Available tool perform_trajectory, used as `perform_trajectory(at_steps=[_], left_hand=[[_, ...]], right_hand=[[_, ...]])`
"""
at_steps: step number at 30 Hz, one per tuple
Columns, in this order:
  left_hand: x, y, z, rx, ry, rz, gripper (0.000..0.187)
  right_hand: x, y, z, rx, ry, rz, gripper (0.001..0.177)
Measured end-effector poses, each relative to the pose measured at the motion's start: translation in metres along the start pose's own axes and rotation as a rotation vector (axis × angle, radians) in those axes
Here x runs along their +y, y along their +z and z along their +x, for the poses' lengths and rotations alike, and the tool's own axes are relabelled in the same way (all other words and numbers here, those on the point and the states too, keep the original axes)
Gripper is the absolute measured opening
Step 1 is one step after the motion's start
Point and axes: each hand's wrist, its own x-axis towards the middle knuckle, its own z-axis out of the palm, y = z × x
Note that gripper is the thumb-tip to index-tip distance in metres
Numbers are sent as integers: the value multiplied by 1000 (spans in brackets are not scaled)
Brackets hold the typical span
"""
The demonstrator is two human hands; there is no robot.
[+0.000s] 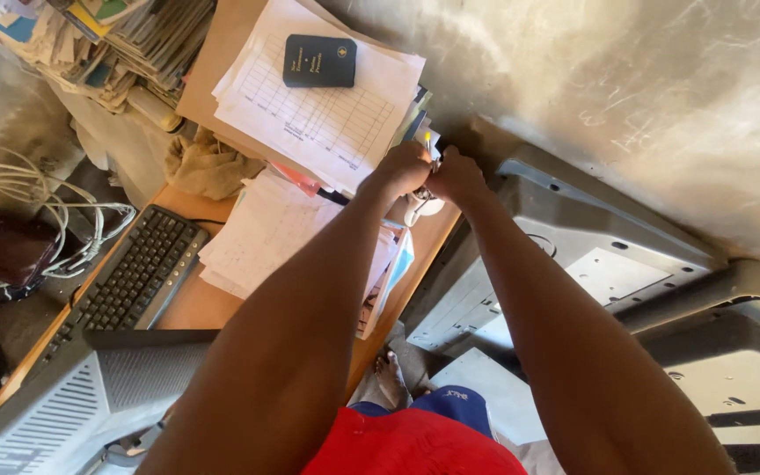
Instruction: The user is preparing a writing instrument by inserting a component into a cylindrical holder.
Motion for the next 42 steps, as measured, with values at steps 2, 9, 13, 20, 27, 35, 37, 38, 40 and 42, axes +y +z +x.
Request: perform_trajectory(at_steps=[2,9,13,20,27,35,37,38,40,42], left_hand=[[-5,16,14,92,-40,-52,29],[65,-9,-39,114,-151,-774,35],[90,-14,-88,103,-70,-929,32],[103,6,-164,193,44,-802,40],[108,17,-228,254,220,-784,50],[71,20,-301,319,387,-811,51],[61,21,-310,331,385,-843,51],[61,18,-317,334,387,-843,51],[58,15,-336,337,313,-840,54],[68,12,-355,351,283,-891,54]], right_hand=[[-3,-8,-8,75,-60,33,59],[-33,-62,-47,-14,375,1006,33],[-35,-77,-88,-7,334,1199,28],[-51,-123,-187,36,128,1150,45],[-48,-141,-252,50,-34,1165,61],[-52,-152,-313,26,-146,1086,69],[-51,-154,-323,24,-210,1098,69],[-51,-155,-324,24,-214,1098,69],[-50,-152,-330,14,-272,1115,69],[-51,-153,-338,15,-265,1109,69]])
